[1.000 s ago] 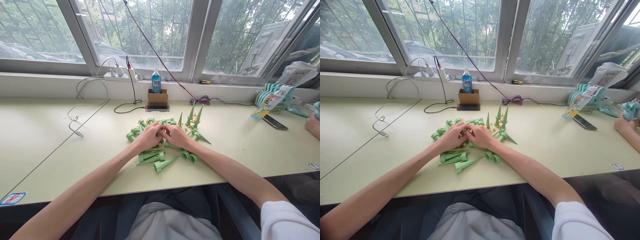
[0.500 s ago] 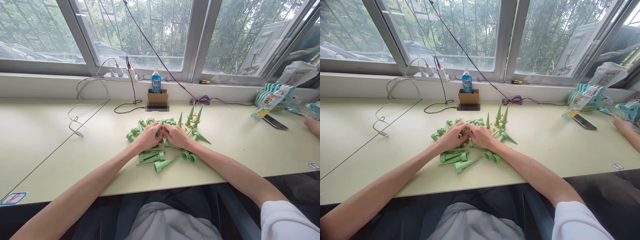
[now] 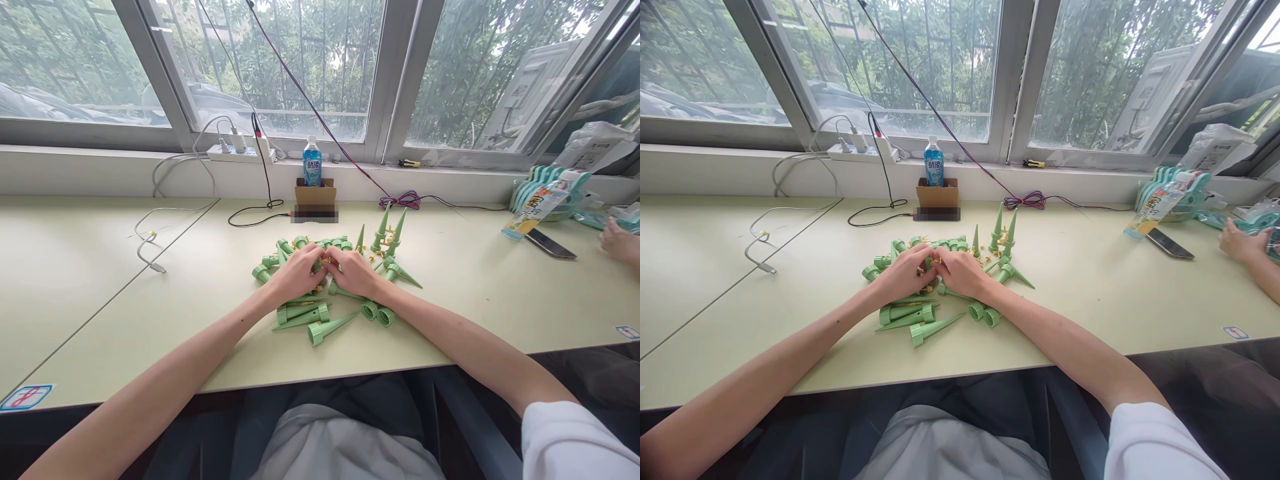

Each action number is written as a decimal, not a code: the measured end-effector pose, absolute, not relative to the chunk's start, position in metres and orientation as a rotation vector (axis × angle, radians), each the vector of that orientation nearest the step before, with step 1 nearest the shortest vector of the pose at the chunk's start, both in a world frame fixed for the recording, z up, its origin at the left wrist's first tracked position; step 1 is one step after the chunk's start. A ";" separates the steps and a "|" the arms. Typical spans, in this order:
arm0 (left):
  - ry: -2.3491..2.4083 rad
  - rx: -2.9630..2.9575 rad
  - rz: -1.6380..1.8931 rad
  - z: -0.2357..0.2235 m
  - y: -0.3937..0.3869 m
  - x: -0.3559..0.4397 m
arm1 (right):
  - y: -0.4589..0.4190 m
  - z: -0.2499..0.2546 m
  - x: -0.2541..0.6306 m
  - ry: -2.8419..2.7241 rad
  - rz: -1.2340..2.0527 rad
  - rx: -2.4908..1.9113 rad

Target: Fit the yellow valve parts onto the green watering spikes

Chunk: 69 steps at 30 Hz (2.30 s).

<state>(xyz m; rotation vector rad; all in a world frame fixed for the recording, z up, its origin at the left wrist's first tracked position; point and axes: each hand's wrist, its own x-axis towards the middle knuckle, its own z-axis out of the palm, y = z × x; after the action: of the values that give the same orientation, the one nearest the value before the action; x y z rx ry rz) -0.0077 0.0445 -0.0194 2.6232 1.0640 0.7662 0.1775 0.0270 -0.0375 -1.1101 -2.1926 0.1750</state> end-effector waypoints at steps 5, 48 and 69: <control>1.063 2.627 0.753 -0.019 0.045 -0.007 | 0.028 -0.038 0.177 -2.191 0.170 -1.112; 1.077 2.624 0.725 -0.017 0.042 -0.007 | 0.029 -0.037 0.177 -2.208 0.188 -1.173; 1.095 2.635 0.718 -0.016 0.042 -0.005 | 0.028 -0.037 0.178 -2.228 0.168 -1.162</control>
<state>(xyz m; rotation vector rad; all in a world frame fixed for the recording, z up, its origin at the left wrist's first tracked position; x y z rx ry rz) -0.0051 0.0418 -0.0164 2.6350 1.0949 0.7183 0.1775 0.0282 -0.0368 -1.1617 -2.2275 0.1680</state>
